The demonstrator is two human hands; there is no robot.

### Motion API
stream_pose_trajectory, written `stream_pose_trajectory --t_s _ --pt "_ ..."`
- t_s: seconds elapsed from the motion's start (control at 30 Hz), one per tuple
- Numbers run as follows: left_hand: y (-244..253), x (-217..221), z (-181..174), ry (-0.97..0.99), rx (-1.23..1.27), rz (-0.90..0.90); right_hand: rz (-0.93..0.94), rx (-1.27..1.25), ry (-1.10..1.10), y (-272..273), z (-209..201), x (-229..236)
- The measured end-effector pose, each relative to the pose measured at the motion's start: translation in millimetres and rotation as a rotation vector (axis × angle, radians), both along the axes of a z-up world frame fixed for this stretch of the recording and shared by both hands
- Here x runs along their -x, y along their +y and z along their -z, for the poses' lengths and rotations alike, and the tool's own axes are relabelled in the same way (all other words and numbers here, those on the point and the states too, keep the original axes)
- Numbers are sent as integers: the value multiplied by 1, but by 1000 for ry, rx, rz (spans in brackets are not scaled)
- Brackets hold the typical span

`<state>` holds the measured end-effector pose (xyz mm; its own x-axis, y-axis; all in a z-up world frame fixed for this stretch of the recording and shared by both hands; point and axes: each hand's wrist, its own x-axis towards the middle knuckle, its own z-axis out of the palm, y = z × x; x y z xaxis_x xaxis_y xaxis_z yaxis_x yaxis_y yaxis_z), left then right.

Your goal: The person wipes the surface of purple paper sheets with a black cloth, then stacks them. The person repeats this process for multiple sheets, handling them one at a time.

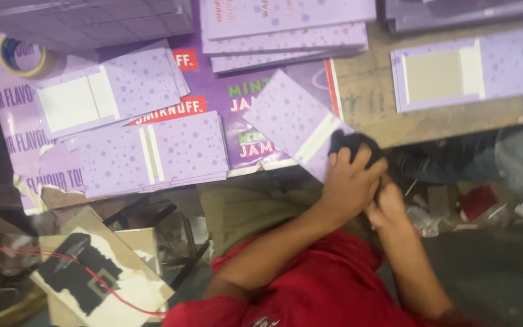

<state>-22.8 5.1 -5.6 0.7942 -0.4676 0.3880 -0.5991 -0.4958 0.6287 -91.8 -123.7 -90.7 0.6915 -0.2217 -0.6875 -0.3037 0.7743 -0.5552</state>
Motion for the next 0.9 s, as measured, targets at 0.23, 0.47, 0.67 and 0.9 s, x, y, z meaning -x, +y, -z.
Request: stream_pose_trajectory --t_s 0.23,0.47,0.67,0.9 --pt "85 41 -3 614 176 279 -128 285 -44 1 -14 15" --pt "177 31 8 1025 710 143 -94 308 -169 -17 -78 48" --pt "217 -30 -42 1088 489 48 -200 256 -194 -9 -78 37" --pt "207 -17 -47 872 590 -113 -202 517 -299 12 -94 36"
